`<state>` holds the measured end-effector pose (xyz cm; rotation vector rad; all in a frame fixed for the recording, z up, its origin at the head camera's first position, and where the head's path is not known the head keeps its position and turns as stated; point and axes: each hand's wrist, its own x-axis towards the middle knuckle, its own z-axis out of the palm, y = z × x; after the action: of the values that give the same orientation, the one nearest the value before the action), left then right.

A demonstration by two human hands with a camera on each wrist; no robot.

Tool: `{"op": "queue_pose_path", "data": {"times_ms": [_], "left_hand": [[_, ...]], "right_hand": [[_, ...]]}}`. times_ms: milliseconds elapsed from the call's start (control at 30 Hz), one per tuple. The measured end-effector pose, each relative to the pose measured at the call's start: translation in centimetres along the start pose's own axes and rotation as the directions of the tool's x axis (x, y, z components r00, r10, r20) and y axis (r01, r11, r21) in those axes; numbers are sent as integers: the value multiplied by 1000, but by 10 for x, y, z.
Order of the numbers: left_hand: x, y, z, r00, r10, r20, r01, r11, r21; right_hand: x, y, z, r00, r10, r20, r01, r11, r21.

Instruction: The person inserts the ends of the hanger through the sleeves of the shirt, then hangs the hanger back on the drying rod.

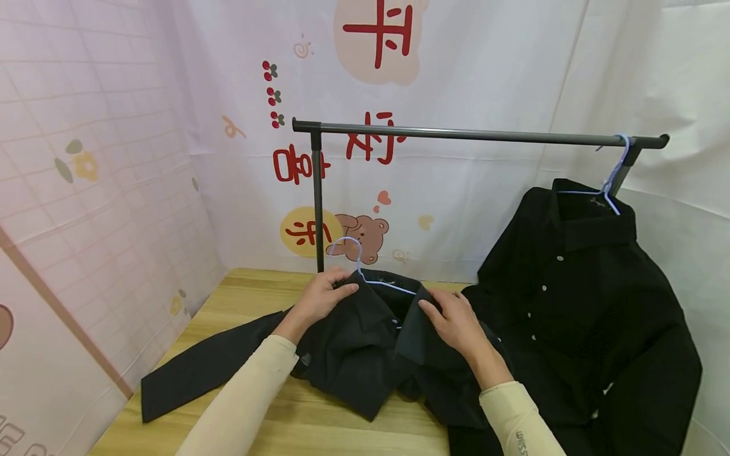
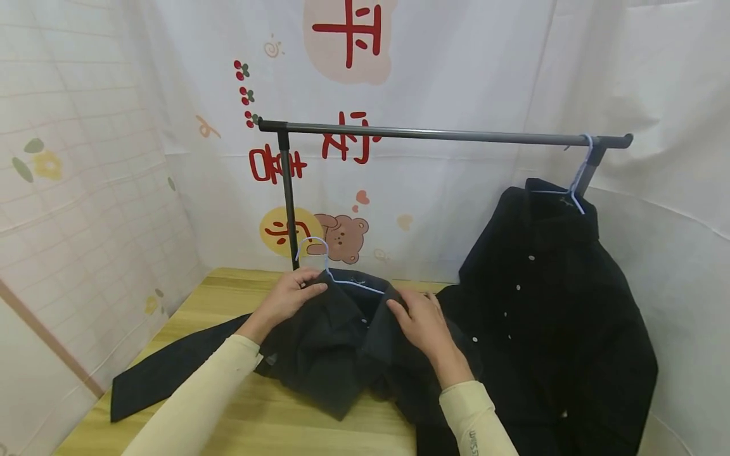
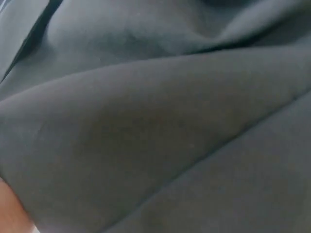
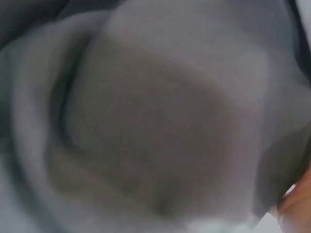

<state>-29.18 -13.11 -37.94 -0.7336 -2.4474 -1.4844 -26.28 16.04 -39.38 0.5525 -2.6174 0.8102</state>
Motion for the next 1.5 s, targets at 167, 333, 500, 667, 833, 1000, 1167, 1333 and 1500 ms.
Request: {"op": "queue_pose_path", "data": {"times_ms": [167,333,500,667,833,1000,1167,1333,1500], "left_hand": [[1,11,14,994,35,106,-41,998,55],[-3,8,9,996,-44,77,36,995,95],[-15,-16,-14,985,-169,15,166,977,137],[-27,-36,-36,957,-279,-74,286,951,118],[-31,-41,-44,937,-325,-126,339,935,108],[-30,-37,-41,944,-283,-168,312,932,183],[-21,-25,-28,984,-129,-126,158,952,263],[-7,0,-4,998,-39,-45,49,968,246],[1,9,11,997,-74,-36,80,977,196]], "right_hand": [[3,-17,10,1000,-20,13,20,999,37],[1,-19,11,988,99,-119,-94,994,46],[0,-7,-2,941,226,-253,-211,974,85],[2,-5,-9,919,294,-264,-267,955,133],[3,-2,-10,900,341,-271,-311,939,150],[3,-3,-9,915,334,-226,-294,936,191],[3,-6,-5,929,314,-197,-270,937,222],[4,-9,-1,930,329,-165,-285,927,245],[3,-11,-2,934,333,-131,-288,916,280]]}}
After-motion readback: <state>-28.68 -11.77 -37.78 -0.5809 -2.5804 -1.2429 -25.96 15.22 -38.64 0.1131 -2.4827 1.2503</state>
